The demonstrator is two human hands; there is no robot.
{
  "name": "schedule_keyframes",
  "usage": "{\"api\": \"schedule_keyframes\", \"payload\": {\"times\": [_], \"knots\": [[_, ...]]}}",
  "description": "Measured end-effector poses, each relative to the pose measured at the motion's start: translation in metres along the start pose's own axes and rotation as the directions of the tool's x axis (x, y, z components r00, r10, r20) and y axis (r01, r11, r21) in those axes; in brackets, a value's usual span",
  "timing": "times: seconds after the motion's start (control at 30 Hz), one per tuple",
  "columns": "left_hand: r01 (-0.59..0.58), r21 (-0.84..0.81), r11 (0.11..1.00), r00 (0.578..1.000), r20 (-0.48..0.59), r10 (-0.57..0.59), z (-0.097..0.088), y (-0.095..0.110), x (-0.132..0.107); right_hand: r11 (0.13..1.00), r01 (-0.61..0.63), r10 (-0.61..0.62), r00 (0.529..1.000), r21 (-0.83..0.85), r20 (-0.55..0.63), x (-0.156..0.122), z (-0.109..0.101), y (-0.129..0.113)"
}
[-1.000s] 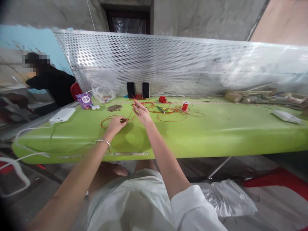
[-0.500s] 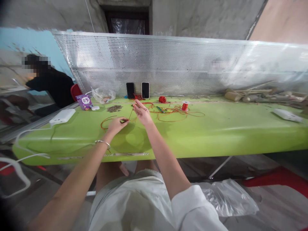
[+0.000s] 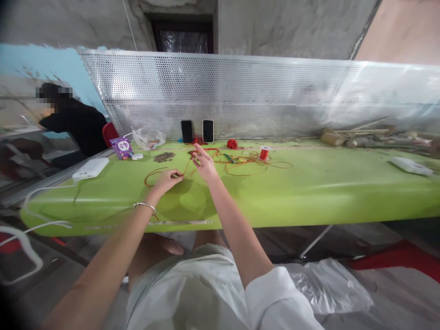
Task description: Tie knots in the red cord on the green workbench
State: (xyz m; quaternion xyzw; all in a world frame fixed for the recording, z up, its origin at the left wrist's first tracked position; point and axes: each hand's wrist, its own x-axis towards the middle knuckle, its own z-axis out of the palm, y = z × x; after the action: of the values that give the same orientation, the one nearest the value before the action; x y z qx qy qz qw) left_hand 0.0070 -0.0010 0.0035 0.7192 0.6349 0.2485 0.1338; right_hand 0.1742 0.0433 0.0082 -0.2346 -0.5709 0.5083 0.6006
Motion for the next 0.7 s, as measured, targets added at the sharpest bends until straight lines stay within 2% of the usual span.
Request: {"api": "schedule_keyframes", "payload": {"times": [0.07,0.17,0.27,0.53,0.6,0.7], "knots": [[0.003,-0.012,1.000,1.000,0.005,-0.003,-0.001,0.000,-0.002,0.999,0.025,-0.024,1.000,-0.043,0.020,0.001,0.000,0.002],[0.002,-0.038,0.999,1.000,0.006,-0.002,-0.002,0.001,-0.003,0.972,0.081,-0.073,0.996,-0.219,0.041,0.004,0.000,0.005],[-0.011,-0.082,0.997,1.000,0.003,0.012,-0.004,0.002,-0.003,0.907,0.101,-0.086,0.995,-0.408,0.054,0.005,0.003,0.011],[0.016,-0.227,0.974,0.994,-0.102,-0.040,-0.004,-0.001,-0.001,0.738,0.182,-0.202,0.978,-0.649,0.045,-0.010,0.011,0.014],[0.024,-0.258,0.966,0.989,-0.132,-0.060,-0.002,-0.003,0.000,0.705,0.190,-0.186,0.979,-0.683,0.081,-0.010,0.011,0.014],[0.021,-0.302,0.953,0.984,-0.162,-0.073,-0.001,-0.006,0.001,0.657,0.228,-0.110,0.972,-0.719,0.208,-0.009,0.012,0.016]]}}
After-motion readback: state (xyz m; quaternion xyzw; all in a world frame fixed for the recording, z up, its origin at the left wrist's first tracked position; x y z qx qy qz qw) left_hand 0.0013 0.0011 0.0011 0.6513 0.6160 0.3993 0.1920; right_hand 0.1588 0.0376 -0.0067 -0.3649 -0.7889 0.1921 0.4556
